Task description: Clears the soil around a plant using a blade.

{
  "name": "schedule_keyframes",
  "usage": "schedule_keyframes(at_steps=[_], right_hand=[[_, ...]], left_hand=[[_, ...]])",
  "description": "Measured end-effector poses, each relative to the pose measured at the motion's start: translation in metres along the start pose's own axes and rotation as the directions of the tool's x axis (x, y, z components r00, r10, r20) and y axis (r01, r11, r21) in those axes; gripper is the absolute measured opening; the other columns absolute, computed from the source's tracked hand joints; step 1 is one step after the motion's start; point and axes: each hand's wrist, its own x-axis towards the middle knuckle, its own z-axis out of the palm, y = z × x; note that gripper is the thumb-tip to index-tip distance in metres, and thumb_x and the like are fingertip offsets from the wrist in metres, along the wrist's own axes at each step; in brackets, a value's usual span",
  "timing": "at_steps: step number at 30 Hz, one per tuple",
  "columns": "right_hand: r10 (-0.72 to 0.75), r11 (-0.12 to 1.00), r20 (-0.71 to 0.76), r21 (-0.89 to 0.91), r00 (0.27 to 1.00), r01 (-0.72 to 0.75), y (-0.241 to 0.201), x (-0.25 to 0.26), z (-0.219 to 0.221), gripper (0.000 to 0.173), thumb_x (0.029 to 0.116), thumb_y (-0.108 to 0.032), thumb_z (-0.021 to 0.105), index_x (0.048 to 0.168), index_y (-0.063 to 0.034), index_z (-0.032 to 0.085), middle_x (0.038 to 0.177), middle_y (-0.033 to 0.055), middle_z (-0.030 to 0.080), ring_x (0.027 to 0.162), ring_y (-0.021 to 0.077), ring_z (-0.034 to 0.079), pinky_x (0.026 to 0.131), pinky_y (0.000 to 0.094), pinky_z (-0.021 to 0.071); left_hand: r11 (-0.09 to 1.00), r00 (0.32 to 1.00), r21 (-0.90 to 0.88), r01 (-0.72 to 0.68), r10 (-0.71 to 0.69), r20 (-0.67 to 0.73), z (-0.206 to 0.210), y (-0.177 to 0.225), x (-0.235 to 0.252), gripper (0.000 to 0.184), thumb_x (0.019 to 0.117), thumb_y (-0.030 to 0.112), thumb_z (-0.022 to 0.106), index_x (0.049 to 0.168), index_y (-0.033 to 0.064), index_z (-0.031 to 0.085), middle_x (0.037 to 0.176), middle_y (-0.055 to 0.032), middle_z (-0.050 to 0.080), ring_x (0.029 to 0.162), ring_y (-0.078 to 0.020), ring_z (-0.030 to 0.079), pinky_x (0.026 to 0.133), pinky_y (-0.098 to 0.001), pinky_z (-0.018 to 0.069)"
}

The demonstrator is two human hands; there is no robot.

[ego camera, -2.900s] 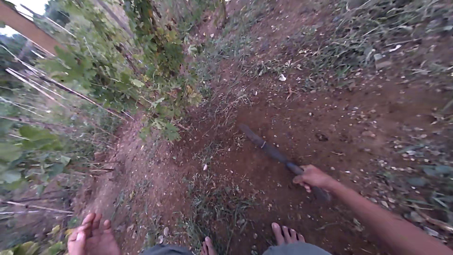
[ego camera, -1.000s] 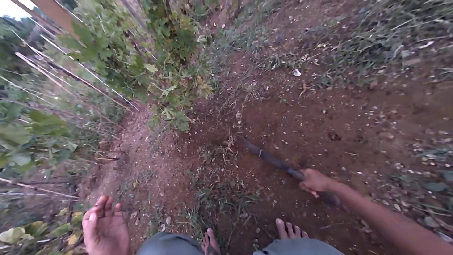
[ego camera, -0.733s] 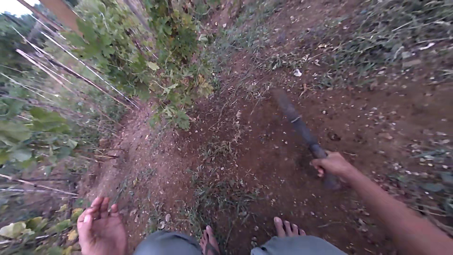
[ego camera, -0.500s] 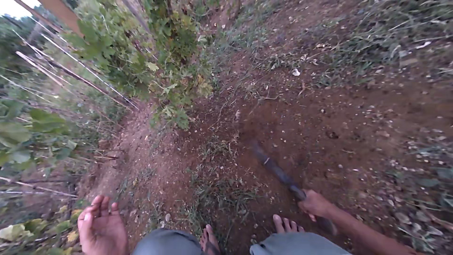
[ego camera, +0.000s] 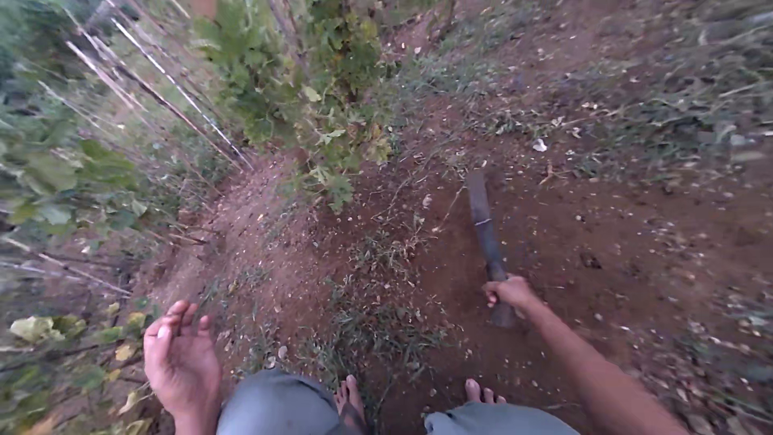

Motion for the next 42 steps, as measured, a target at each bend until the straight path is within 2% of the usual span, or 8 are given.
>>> schedule_keyframes(at_steps=[7, 11, 15, 20, 28, 34, 38, 42], right_hand=[[0.138, 0.747, 0.376, -0.647, 0.916, 0.153, 0.056, -0.060, 0.123, 0.050, 0.0938, -0.013, 0.069, 0.139, 0.0025, 0.052, 0.097, 0.0223, 0.067, 0.075, 0.0310, 0.069, 0.075, 0.0491, 0.0585], [0.112, 0.375, 0.456, -0.842, 0.883, 0.387, -0.003, -0.088, 0.100, 0.046, 0.0946, -0.021, 0.072, 0.134, 0.0000, 0.061, 0.119, 0.0293, 0.067, 0.110, 0.0456, 0.067, 0.095, 0.0634, 0.0521], [0.026, 0.190, 0.380, -0.910, 0.925, 0.369, -0.098, -0.119, 0.057, 0.037, 0.0949, -0.015, 0.072, 0.126, 0.0019, 0.064, 0.114, 0.0320, 0.067, 0.109, 0.0513, 0.065, 0.093, 0.0685, 0.0505], [-0.060, 0.482, 0.153, -0.861, 0.986, 0.163, -0.161, -0.089, 0.051, 0.024, 0.1020, -0.013, 0.061, 0.117, 0.0066, 0.059, 0.079, 0.0153, 0.063, 0.062, 0.0227, 0.062, 0.064, 0.0423, 0.0565], [0.041, 0.860, 0.072, -0.511, 0.997, 0.002, -0.009, -0.051, 0.235, 0.048, 0.0971, -0.015, 0.067, 0.135, 0.0079, 0.050, 0.094, 0.0170, 0.070, 0.073, 0.0235, 0.071, 0.073, 0.0416, 0.0608], [0.193, 0.416, 0.376, -0.868, 0.906, 0.272, 0.029, -0.131, 0.271, 0.055, 0.1011, -0.020, 0.062, 0.146, 0.0043, 0.043, 0.126, 0.0293, 0.064, 0.116, 0.0414, 0.066, 0.100, 0.0561, 0.0523], [0.333, 0.049, 0.544, -0.825, 0.770, 0.562, -0.029, -0.156, 0.241, 0.045, 0.0987, -0.022, 0.067, 0.137, -0.0012, 0.057, 0.122, 0.0286, 0.066, 0.116, 0.0474, 0.064, 0.098, 0.0659, 0.0495], [0.305, -0.076, 0.557, -0.794, 0.772, 0.603, -0.112, -0.181, 0.203, 0.035, 0.0958, -0.019, 0.070, 0.125, -0.0013, 0.064, 0.109, 0.0270, 0.069, 0.104, 0.0473, 0.066, 0.089, 0.0678, 0.0509]], left_hand=[[0.999, 1.000, -0.027, -0.020, 0.019, -0.016, -0.023, 0.002, -0.002, 0.020, 0.1029, 0.023, 0.046, 0.095, 0.0219, 0.065, 0.110, 0.0018, 0.074, 0.102, -0.0114, 0.071, 0.083, -0.0276, 0.0592], [0.997, 0.999, -0.058, -0.046, 0.045, -0.012, -0.028, 0.000, 0.000, 0.021, 0.1029, 0.024, 0.047, 0.094, 0.0229, 0.066, 0.110, 0.0022, 0.074, 0.102, -0.0108, 0.070, 0.084, -0.0276, 0.0587], [0.985, 0.990, -0.118, -0.128, 0.120, -0.073, -0.039, 0.003, -0.003, 0.019, 0.1015, 0.024, 0.051, 0.093, 0.0227, 0.067, 0.112, 0.0013, 0.073, 0.103, -0.0117, 0.070, 0.085, -0.0287, 0.0588], [0.947, 0.976, -0.253, -0.197, 0.164, -0.144, -0.052, 0.010, -0.008, 0.016, 0.0999, 0.027, 0.057, 0.092, 0.0206, 0.070, 0.115, -0.0023, 0.072, 0.106, -0.0170, 0.069, 0.084, -0.0314, 0.0591], [0.865, 0.974, -0.450, -0.222, 0.222, -0.055, -0.063, 0.008, -0.015, 0.017, 0.0961, 0.033, 0.064, 0.093, 0.0178, 0.071, 0.120, -0.0049, 0.068, 0.111, -0.0195, 0.066, 0.089, -0.0304, 0.0562], [0.866, 0.978, -0.454, -0.208, 0.183, -0.098, -0.068, 0.008, -0.013, 0.016, 0.0947, 0.033, 0.066, 0.092, 0.0174, 0.071, 0.116, -0.0049, 0.068, 0.107, -0.0195, 0.066, 0.088, -0.0309, 0.0565], [0.880, 0.972, -0.413, -0.236, 0.218, -0.090, -0.076, 0.006, -0.015, 0.016, 0.0970, 0.033, 0.063, 0.093, 0.0189, 0.071, 0.117, -0.0036, 0.068, 0.109, -0.0187, 0.066, 0.088, -0.0298, 0.0559], [0.888, 0.966, -0.379, -0.259, 0.236, -0.106, -0.095, 0.007, -0.021, 0.017, 0.0988, 0.033, 0.061, 0.094, 0.0205, 0.072, 0.121, -0.0024, 0.069, 0.114, -0.0180, 0.065, 0.090, -0.0295, 0.0561]])
